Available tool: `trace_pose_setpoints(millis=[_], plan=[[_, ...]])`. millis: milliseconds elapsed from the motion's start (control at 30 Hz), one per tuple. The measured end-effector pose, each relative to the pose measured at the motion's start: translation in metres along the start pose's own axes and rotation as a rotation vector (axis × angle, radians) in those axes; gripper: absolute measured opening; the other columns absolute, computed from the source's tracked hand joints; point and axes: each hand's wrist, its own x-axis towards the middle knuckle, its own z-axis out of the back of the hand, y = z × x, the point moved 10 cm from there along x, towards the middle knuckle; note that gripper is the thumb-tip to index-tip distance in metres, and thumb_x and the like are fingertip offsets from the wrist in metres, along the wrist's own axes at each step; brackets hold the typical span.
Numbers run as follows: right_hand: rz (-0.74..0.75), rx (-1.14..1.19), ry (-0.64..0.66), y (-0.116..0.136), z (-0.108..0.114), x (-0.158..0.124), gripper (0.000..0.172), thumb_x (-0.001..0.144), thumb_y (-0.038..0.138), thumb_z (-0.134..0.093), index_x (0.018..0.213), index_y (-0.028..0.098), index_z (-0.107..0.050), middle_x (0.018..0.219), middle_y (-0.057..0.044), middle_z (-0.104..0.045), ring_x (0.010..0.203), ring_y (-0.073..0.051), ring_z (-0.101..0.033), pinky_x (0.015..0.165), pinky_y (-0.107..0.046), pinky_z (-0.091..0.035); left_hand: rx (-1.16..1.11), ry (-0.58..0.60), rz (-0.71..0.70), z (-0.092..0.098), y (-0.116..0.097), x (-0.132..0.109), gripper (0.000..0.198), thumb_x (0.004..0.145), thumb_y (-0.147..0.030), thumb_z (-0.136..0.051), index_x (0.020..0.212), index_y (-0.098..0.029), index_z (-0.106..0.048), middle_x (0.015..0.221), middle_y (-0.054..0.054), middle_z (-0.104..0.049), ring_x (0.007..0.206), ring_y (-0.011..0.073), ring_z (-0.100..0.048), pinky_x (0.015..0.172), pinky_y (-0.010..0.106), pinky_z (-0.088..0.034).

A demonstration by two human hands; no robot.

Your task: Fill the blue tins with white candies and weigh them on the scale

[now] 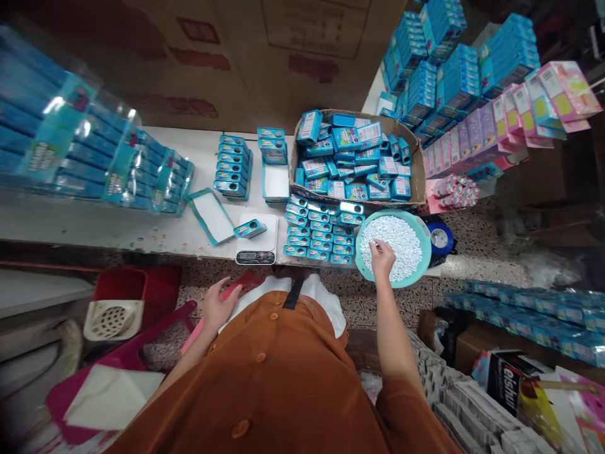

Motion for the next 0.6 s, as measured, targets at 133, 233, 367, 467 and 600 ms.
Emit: trace_pose_setpoints(millis=[133, 233, 367, 467, 600], plan=[[0.151, 0.189, 0.167, 0.094, -0.042, -0.020, 0.030, 0.080, 0.039, -0.058, 0.092, 0.016, -0.072, 0.095, -0.010, -0.068, 0.079, -0.018, -0.062, 0.074, -0.030, -0.051, -0.042, -0.015, -0.009, 0.002, 0.002, 0.005, 0.044, 0.077, -0.051, -0.056, 0.108, -0.020, -0.058, 0.107, 0.011, -0.062, 0.105, 0.0279, -0.056, 0.097, 0.045, -0.043], [0.266, 0.241, 0.387, 0.171, -0.096, -0.050, 0.026, 0.082, 0.039, -0.058, 0.093, 0.021, -0.072, 0.098, -0.007, -0.068, 0.081, -0.017, -0.062, 0.074, -0.028, -0.051, -0.062, -0.036, -0.008, 0.006, 0.010, 0.012, 0.043, 0.078, -0.049, -0.057, 0.110, -0.020, -0.058, 0.108, 0.011, -0.062, 0.104, 0.0271, -0.057, 0.097, 0.044, -0.043], [0.429, 0.235, 0.609, 0.252, -0.169, -0.087, 0.018, 0.082, 0.031, -0.059, 0.091, 0.021, -0.073, 0.094, -0.005, -0.069, 0.079, -0.015, -0.062, 0.075, -0.026, -0.049, -0.105, -0.058, 0.012, 0.012, 0.029, 0.018, 0.043, 0.078, -0.048, -0.058, 0.111, -0.020, -0.058, 0.108, 0.011, -0.062, 0.103, 0.0265, -0.057, 0.096, 0.043, -0.044], [0.499, 0.158, 0.685, 0.288, -0.213, -0.101, 0.015, 0.080, 0.024, -0.063, 0.090, 0.020, -0.073, 0.089, -0.005, -0.069, 0.077, -0.015, -0.060, 0.077, -0.025, -0.047, -0.122, -0.081, 0.041, 0.020, 0.047, 0.018, 0.043, 0.078, -0.048, -0.058, 0.110, -0.019, -0.059, 0.108, 0.011, -0.062, 0.105, 0.0271, -0.056, 0.097, 0.044, -0.043], [0.556, 0.058, 0.726, 0.316, -0.250, -0.107, 0.015, 0.078, 0.020, -0.065, 0.090, 0.018, -0.073, 0.084, -0.005, -0.067, 0.075, -0.015, -0.059, 0.077, -0.025, -0.045, -0.137, -0.097, 0.106, 0.032, 0.073, 0.013, 0.043, 0.078, -0.047, -0.057, 0.110, -0.018, -0.059, 0.110, 0.012, -0.062, 0.108, 0.0276, -0.055, 0.099, 0.045, -0.041]])
